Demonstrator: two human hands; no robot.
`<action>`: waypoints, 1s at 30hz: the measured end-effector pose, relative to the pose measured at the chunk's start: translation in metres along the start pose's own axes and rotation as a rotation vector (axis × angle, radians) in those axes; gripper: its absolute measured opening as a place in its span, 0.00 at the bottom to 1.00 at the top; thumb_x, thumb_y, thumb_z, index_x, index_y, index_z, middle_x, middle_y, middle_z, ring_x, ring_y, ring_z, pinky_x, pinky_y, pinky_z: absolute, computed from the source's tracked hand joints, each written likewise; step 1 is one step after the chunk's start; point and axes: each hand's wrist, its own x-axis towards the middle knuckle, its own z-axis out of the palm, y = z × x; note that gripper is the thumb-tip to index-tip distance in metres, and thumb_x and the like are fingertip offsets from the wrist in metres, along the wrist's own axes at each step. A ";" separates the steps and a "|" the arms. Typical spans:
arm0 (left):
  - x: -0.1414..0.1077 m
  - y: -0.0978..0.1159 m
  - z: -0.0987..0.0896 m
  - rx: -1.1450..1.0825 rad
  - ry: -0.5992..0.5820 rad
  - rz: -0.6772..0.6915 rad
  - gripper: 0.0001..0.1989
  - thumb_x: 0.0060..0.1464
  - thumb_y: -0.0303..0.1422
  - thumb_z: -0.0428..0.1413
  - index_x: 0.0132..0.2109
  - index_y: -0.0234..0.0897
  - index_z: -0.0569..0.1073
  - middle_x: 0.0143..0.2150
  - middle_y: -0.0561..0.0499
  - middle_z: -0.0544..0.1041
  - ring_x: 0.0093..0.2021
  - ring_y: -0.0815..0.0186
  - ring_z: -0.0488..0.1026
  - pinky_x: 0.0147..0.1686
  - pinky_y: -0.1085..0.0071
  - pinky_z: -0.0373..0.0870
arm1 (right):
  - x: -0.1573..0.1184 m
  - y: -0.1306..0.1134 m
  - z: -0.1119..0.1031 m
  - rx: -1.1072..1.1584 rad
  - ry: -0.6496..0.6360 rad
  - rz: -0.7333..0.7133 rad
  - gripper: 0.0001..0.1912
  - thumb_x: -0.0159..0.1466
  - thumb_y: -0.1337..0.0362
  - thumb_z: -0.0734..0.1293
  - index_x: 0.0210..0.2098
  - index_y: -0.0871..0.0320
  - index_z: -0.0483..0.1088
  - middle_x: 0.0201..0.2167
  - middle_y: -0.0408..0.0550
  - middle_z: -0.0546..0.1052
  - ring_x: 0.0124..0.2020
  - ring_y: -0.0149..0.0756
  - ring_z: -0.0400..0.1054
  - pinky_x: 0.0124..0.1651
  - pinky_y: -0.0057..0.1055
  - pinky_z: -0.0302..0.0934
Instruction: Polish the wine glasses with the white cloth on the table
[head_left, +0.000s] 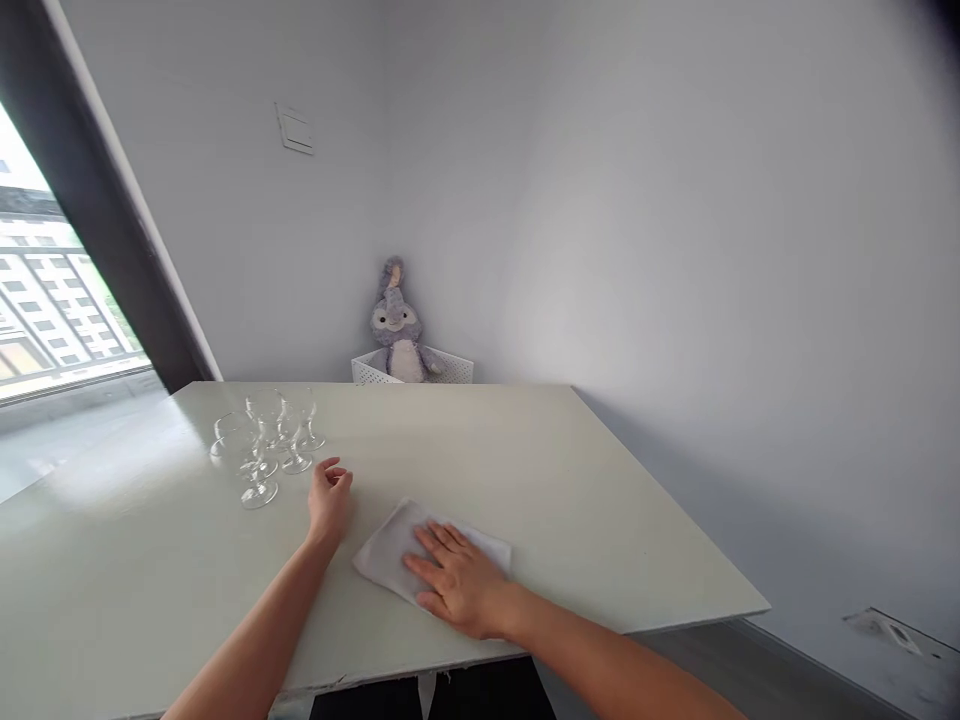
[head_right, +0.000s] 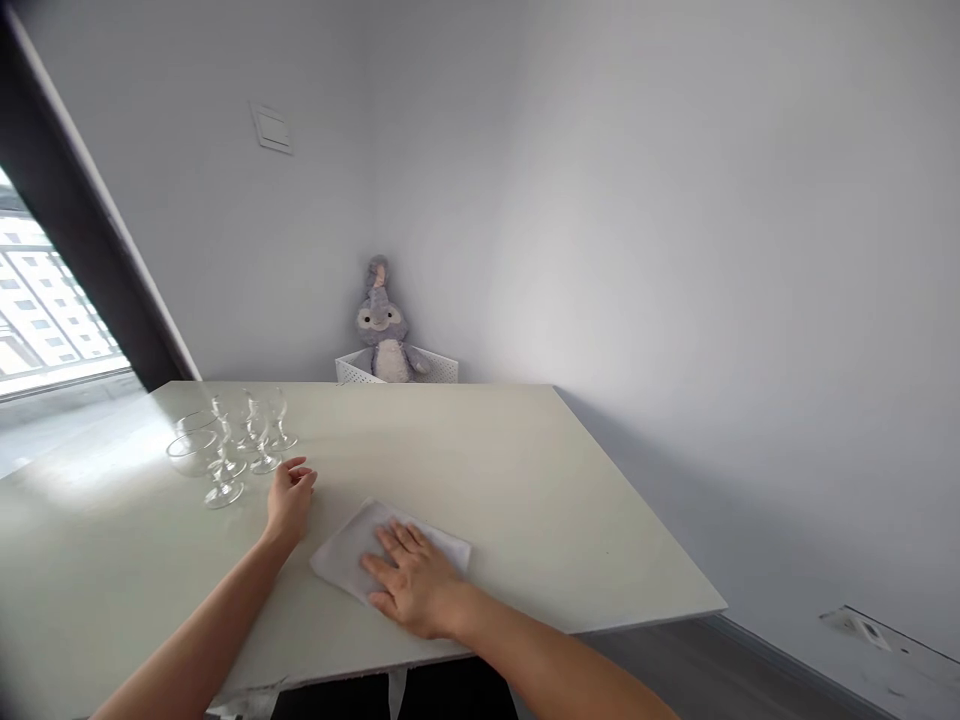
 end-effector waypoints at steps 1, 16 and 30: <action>-0.001 0.002 0.000 -0.023 -0.004 -0.011 0.19 0.40 0.32 0.52 0.44 0.40 0.65 0.31 0.55 0.67 0.28 0.69 0.64 0.28 0.72 0.61 | -0.009 0.005 0.000 -0.001 -0.001 0.021 0.27 0.66 0.53 0.52 0.62 0.53 0.47 0.65 0.47 0.39 0.64 0.42 0.30 0.63 0.42 0.32; -0.005 0.007 -0.010 -0.316 0.246 -0.084 0.17 0.40 0.28 0.52 0.42 0.42 0.65 0.38 0.52 0.63 0.32 0.70 0.63 0.31 0.73 0.62 | -0.059 0.199 -0.010 -0.464 0.267 0.586 0.28 0.64 0.53 0.50 0.58 0.62 0.57 0.59 0.56 0.57 0.60 0.46 0.49 0.57 0.44 0.49; 0.005 0.016 -0.031 -0.606 0.527 -0.117 0.10 0.48 0.34 0.48 0.39 0.43 0.57 0.37 0.54 0.66 0.30 0.74 0.65 0.32 0.74 0.64 | 0.028 0.160 -0.021 -0.667 0.338 0.589 0.18 0.65 0.60 0.53 0.47 0.61 0.65 0.40 0.60 0.68 0.42 0.51 0.63 0.38 0.41 0.57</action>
